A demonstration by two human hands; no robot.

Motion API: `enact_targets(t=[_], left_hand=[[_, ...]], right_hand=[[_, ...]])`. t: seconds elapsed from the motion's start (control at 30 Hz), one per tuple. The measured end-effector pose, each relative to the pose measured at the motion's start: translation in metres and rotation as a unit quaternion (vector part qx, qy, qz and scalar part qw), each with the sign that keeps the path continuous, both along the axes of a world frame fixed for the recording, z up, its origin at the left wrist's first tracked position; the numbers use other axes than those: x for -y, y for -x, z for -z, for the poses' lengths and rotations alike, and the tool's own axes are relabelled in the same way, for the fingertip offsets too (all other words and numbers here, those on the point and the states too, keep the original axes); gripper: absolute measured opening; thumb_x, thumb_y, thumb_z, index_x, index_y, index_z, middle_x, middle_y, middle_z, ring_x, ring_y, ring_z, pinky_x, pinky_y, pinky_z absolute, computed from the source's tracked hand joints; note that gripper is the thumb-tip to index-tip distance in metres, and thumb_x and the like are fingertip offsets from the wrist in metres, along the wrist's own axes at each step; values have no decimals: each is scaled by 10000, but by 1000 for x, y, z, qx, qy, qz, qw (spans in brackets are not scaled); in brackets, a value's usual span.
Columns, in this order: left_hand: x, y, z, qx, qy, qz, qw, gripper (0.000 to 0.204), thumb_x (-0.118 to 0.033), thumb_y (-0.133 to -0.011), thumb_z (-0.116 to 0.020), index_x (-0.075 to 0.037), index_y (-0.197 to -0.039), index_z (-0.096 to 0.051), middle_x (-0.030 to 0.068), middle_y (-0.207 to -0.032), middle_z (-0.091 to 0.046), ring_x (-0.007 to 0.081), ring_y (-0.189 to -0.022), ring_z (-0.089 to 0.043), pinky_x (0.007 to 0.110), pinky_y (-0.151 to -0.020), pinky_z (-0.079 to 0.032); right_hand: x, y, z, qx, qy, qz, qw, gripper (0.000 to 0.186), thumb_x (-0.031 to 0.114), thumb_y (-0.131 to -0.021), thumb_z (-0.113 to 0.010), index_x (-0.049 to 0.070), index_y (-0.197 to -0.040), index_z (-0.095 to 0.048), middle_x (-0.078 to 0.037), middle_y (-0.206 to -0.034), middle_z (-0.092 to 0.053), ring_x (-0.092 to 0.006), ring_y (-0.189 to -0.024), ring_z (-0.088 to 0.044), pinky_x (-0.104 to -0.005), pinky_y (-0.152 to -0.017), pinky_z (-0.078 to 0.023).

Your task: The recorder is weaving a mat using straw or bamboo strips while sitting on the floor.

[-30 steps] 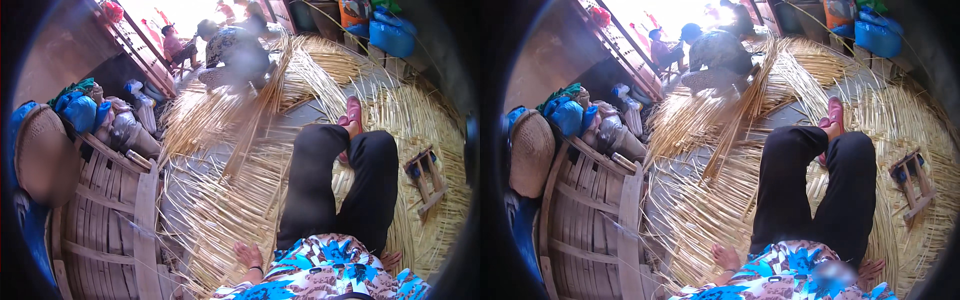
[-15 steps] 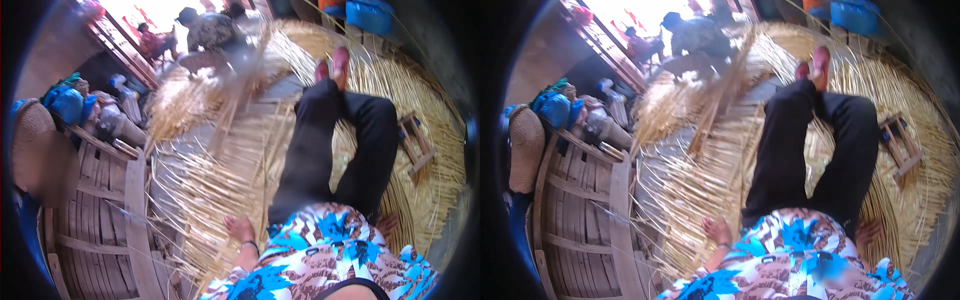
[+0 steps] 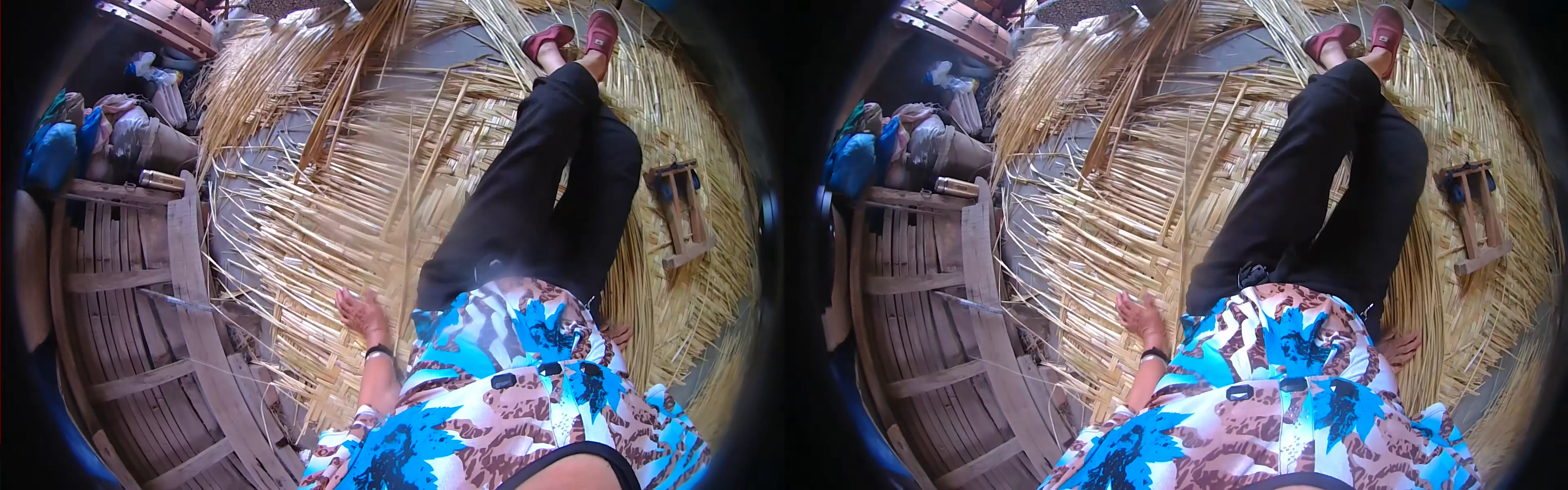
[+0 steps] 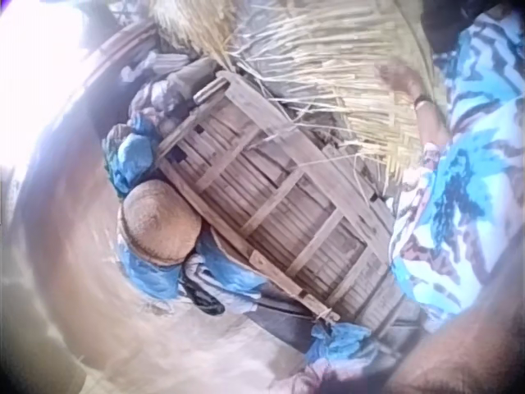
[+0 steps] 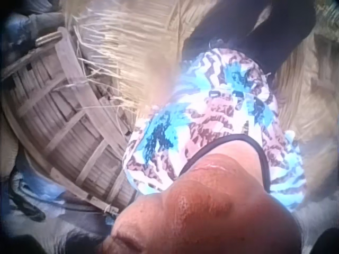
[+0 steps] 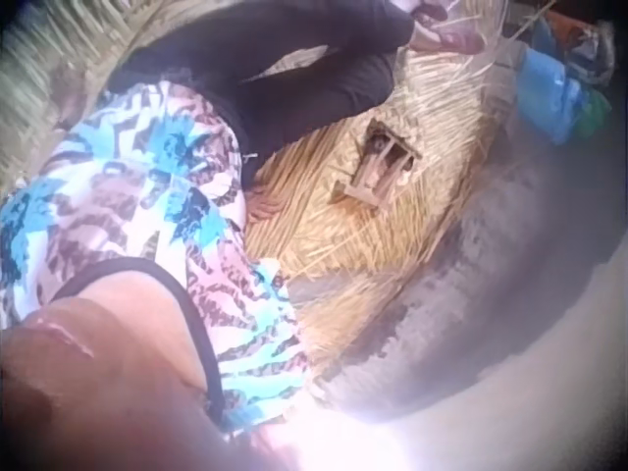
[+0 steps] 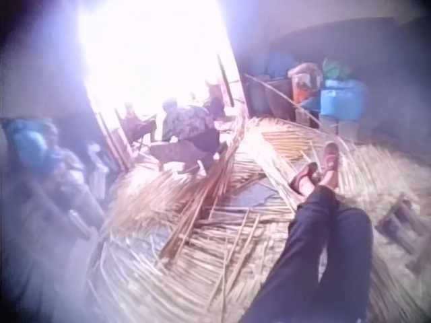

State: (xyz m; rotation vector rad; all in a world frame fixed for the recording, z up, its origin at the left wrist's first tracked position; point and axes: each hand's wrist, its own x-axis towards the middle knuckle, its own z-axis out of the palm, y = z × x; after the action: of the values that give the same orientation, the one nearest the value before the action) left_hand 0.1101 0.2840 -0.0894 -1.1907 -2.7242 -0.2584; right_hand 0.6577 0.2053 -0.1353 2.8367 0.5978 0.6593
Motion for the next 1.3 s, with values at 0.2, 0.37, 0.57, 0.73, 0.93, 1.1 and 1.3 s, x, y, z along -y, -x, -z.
enact_targets(t=[0.2,0.37,0.57,0.73,0.93,1.1,1.3], left_hand=[[-70,-5,-47,-21,-191,42,981,439,-324,-854,-598,-5,-1138,-496,173,-1134,-513,319,-1107,-471,439,-919,-368],[-154,-55,-65,188,30,199,961,320,-322,-776,-706,-64,-893,-558,107,-739,-607,295,-687,-608,391,-604,-468],[-162,-70,-58,167,15,278,946,154,-154,-790,-644,-68,-816,-518,134,-739,-572,332,-714,-580,425,-615,-450],[-149,-70,-55,320,84,444,833,125,-98,-777,-618,-65,-893,-585,152,-791,-592,332,-769,-585,398,-667,-468],[-221,-68,-91,441,72,305,841,128,-121,-796,-627,-43,-897,-629,162,-773,-635,255,-720,-636,354,-654,-493],[-267,-10,-62,325,-156,170,917,147,-155,-831,-625,-11,-865,-625,124,-719,-648,208,-653,-633,330,-622,-490],[-304,5,-83,276,-176,80,942,200,-123,-796,-637,7,-938,-584,178,-924,-573,323,-879,-569,396,-774,-453]], right_hand=[[39,-52,-14,5,-26,-129,991,521,535,-932,-314,197,-1311,-430,-43,-1335,-423,-276,-1189,-418,-453,-949,-354],[21,-98,-96,-177,33,-82,980,500,447,-955,-349,42,-1175,-542,-161,-1159,-555,-345,-1019,-538,-471,-827,-426],[-209,-70,-215,-254,-499,-235,795,363,259,-988,-398,-23,-1169,-537,-155,-1102,-605,-207,-895,-611,-304,-771,-489],[-428,39,-306,-392,-532,-386,644,292,214,-949,-475,-2,-1102,-597,-66,-942,-649,-118,-769,-592,-253,-708,-476],[-515,197,-339,-541,-313,-660,417,234,166,-959,-470,43,-1097,-613,-41,-873,-649,-70,-714,-573,-195,-659,-462],[-538,286,-302,-643,-115,-652,384,206,151,-934,-498,-12,-1026,-586,-55,-755,-608,-89,-617,-572,-235,-561,-471],[-585,329,-250,-781,-104,-483,382,258,226,-914,-546,-18,-976,-604,-63,-755,-616,-117,-639,-596,-254,-539,-498]])
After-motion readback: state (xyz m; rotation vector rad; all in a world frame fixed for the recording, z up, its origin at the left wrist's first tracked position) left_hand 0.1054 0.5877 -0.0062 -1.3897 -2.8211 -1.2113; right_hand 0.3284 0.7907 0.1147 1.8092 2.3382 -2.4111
